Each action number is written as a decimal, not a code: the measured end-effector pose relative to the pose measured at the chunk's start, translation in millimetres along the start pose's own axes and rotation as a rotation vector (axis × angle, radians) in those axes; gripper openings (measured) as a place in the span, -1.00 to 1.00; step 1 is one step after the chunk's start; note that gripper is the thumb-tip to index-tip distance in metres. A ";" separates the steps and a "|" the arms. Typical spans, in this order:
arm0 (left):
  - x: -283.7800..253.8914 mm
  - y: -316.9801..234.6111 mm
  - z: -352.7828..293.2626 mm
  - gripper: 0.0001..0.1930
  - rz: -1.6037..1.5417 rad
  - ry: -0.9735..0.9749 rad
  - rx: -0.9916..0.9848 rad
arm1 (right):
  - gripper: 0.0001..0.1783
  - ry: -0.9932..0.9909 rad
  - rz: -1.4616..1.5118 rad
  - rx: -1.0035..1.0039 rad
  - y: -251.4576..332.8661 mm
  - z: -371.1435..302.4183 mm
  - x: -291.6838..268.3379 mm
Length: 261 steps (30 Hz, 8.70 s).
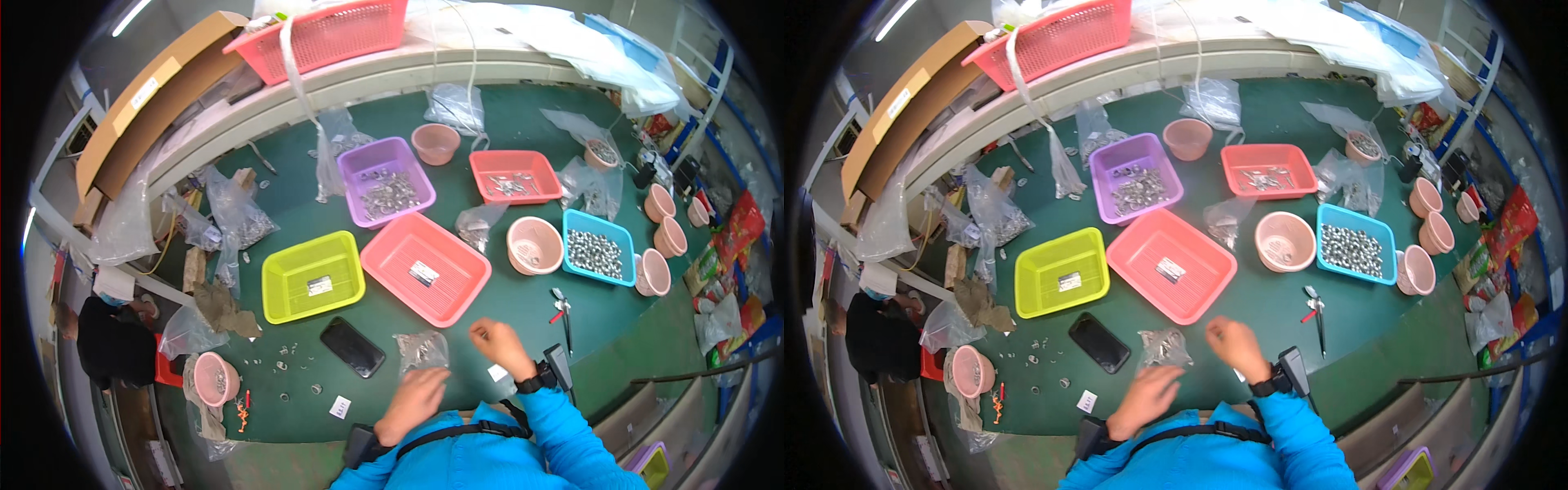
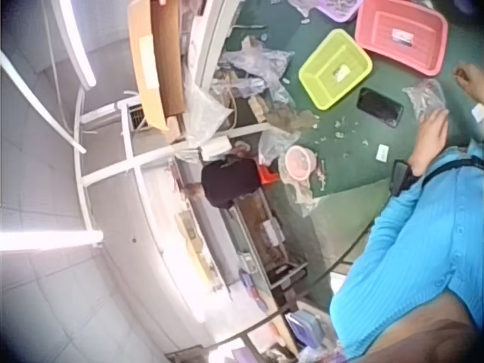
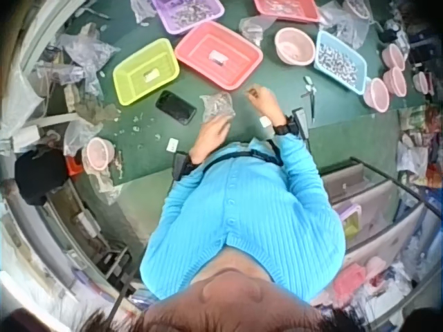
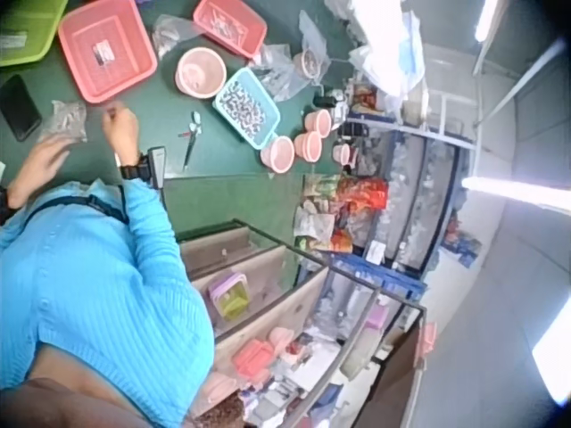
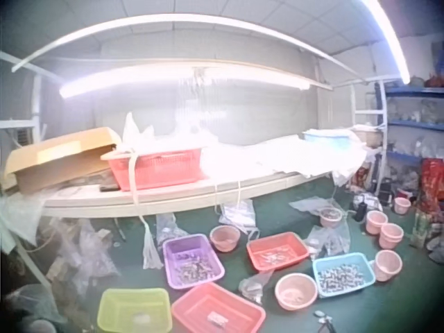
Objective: Sorting small white plastic cross-shaped components into various colored plastic bins and writing on identification labels.
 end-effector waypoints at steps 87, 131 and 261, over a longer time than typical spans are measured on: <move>-21.2 32.8 -14.5 -0.86 -0.384 -0.595 -0.479 | -0.74 -0.194 0.336 -0.085 3.7 120.5 -71.5; 55.6 56.7 -26.0 -0.76 -0.294 -0.241 -0.940 | -0.56 -0.509 1.179 0.657 -212.3 286.7 -160.4; 19.3 61.1 -89.2 -0.79 -0.822 -0.038 -0.911 | -0.73 0.250 1.096 0.474 -103.8 -35.0 62.0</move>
Point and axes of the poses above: each hand's wrist, its own z-axis towards the middle knuckle, its own x-axis out of the palm, y = z × x, the point moved 3 cm from there along z, towards the middle knuckle, and after that the axes turned 3 degrees about y, right-handed, at the moved point
